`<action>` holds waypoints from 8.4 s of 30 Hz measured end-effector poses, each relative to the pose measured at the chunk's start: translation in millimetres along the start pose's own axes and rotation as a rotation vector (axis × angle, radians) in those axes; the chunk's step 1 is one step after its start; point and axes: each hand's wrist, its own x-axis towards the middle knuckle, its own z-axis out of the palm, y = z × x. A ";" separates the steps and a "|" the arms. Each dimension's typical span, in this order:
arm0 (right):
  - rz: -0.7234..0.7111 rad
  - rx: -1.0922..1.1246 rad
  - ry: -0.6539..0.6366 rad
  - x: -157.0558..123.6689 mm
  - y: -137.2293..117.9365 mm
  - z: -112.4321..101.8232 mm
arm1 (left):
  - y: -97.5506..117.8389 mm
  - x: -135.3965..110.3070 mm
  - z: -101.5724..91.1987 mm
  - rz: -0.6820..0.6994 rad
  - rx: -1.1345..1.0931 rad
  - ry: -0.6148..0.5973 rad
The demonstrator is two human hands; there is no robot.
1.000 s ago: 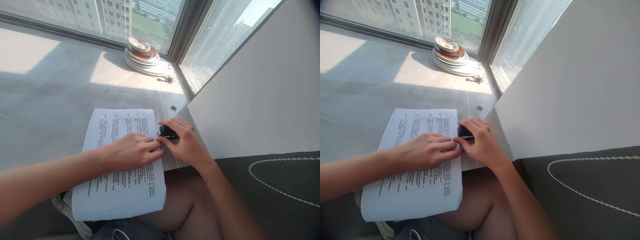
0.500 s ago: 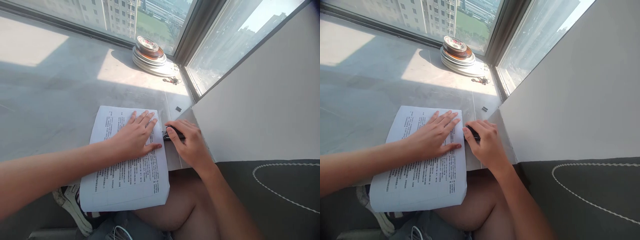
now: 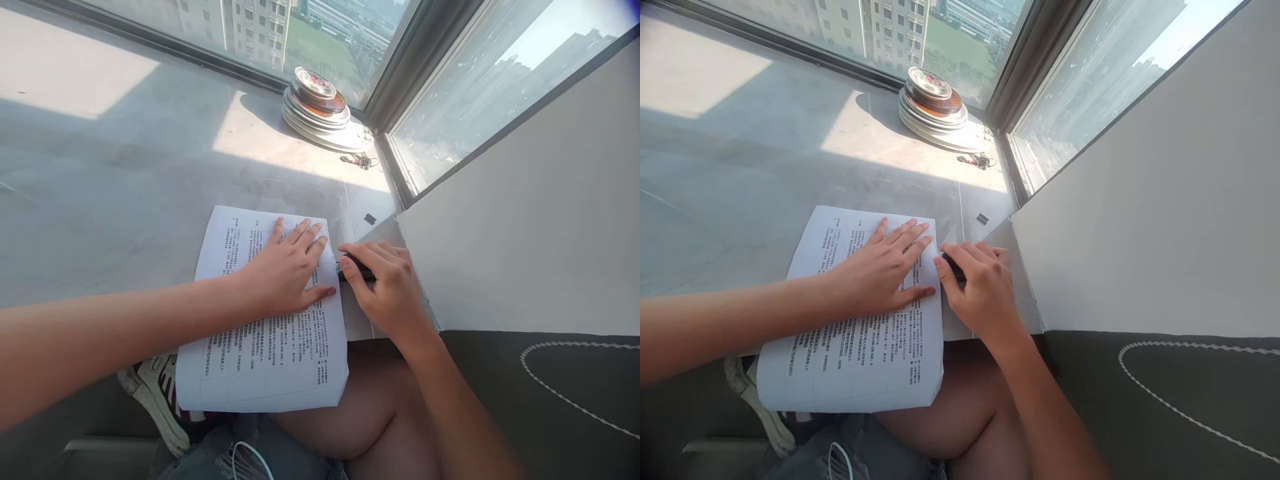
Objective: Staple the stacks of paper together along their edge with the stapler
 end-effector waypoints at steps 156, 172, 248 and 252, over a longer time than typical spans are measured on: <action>0.061 0.102 -0.049 -6.2 7.4 -11.6 | -26.3 12.8 -19.2 0.087 0.052 0.150; 0.056 0.117 -0.102 -9.7 8.6 -16.8 | -26.5 11.7 -19.0 0.200 -0.097 0.093; 0.021 0.121 -0.072 -7.7 14.7 -18.6 | -7.8 -0.8 -10.0 0.543 0.103 0.120; 0.039 0.118 -0.056 -8.4 14.4 -19.0 | -9.5 -0.5 -10.1 0.551 0.125 0.138</action>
